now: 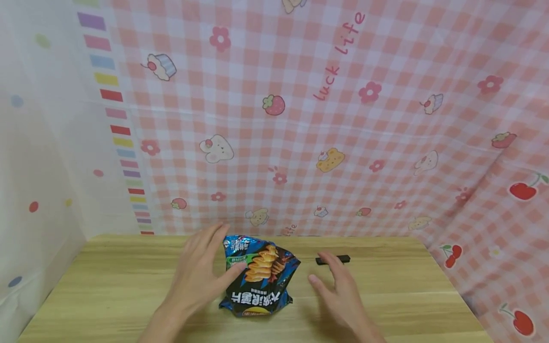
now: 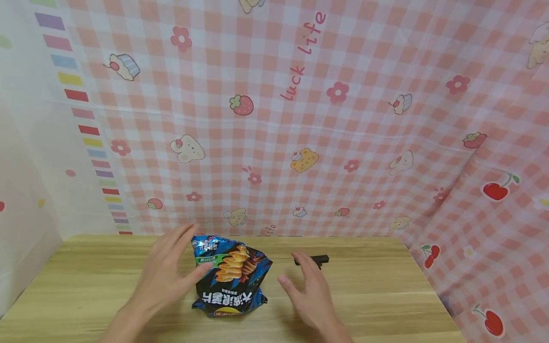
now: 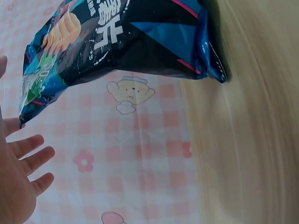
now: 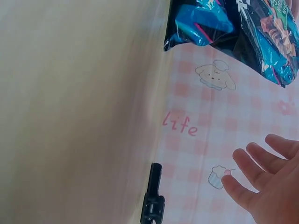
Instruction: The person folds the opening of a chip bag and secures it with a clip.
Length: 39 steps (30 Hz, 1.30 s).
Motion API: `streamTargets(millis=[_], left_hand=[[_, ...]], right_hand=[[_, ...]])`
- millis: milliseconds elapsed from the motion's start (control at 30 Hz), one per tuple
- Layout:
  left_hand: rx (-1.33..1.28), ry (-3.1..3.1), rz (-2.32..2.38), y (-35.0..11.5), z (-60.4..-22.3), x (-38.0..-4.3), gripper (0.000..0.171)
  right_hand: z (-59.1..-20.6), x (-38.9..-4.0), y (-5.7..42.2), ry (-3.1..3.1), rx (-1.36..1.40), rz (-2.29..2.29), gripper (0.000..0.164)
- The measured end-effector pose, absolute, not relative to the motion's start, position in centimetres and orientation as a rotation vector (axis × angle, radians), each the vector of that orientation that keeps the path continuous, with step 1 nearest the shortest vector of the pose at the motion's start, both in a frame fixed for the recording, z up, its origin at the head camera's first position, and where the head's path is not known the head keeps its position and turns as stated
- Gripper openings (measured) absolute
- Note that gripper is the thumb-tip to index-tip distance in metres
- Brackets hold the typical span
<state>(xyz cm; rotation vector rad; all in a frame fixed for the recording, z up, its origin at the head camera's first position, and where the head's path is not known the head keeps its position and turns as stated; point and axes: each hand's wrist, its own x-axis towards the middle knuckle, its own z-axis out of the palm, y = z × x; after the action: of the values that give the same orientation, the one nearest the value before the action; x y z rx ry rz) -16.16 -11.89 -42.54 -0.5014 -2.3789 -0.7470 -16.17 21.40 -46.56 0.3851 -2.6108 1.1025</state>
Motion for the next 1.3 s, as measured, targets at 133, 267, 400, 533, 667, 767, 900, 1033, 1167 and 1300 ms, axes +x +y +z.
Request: streamTargets(millis=[133, 267, 400, 533, 667, 767, 900, 1033, 1167, 1300], left_hand=[[-0.538, -2.339, -0.709, -11.2, -42.3, -16.6, 0.081], [-0.563, -2.303, -0.638, -10.6, -42.3, -16.8, 0.079], [-0.605, -2.218, -0.556, -10.0, -42.3, -17.3, 0.075], [-0.625, -2.164, -0.497, -9.3, -42.0, -17.8, 0.072], [-0.617, -2.167, -0.476, -8.6, -41.7, -18.1, 0.067], [-0.626, -2.173, -0.469, -8.2, -41.5, -18.2, 0.061], [-0.641, -2.194, -0.472, -7.7, -41.3, -18.2, 0.053], [-0.652, -2.222, -0.472, -7.3, -41.5, -18.0, 0.045], [-0.665, -2.240, -0.460, -7.0, -41.5, -18.0, 0.040], [-0.686, -2.250, -0.438, -6.7, -41.2, -18.0, 0.039]], right_hand=[[-46.6, -16.4, 20.9, -2.578, 0.380, 1.147, 0.056], [-46.6, -16.4, 20.1, -2.572, 0.377, 1.201, 0.054], [-46.5, -16.5, 19.1, -2.556, 0.408, 1.242, 0.050], [-46.3, -16.7, 18.3, -2.494, 0.445, 1.262, 0.045], [-46.1, -17.1, 17.5, -2.447, 0.459, 1.328, 0.042], [-46.0, -17.3, 17.1, -2.439, 0.446, 1.374, 0.041], [-45.9, -17.3, 16.7, -2.449, 0.421, 1.398, 0.039], [-46.1, -17.2, 16.5, -2.480, 0.419, 1.411, 0.034], [-46.2, -17.2, 16.5, -2.475, 0.412, 1.437, 0.028], [-46.2, -17.2, 16.6, -2.474, 0.390, 1.450, 0.024]])
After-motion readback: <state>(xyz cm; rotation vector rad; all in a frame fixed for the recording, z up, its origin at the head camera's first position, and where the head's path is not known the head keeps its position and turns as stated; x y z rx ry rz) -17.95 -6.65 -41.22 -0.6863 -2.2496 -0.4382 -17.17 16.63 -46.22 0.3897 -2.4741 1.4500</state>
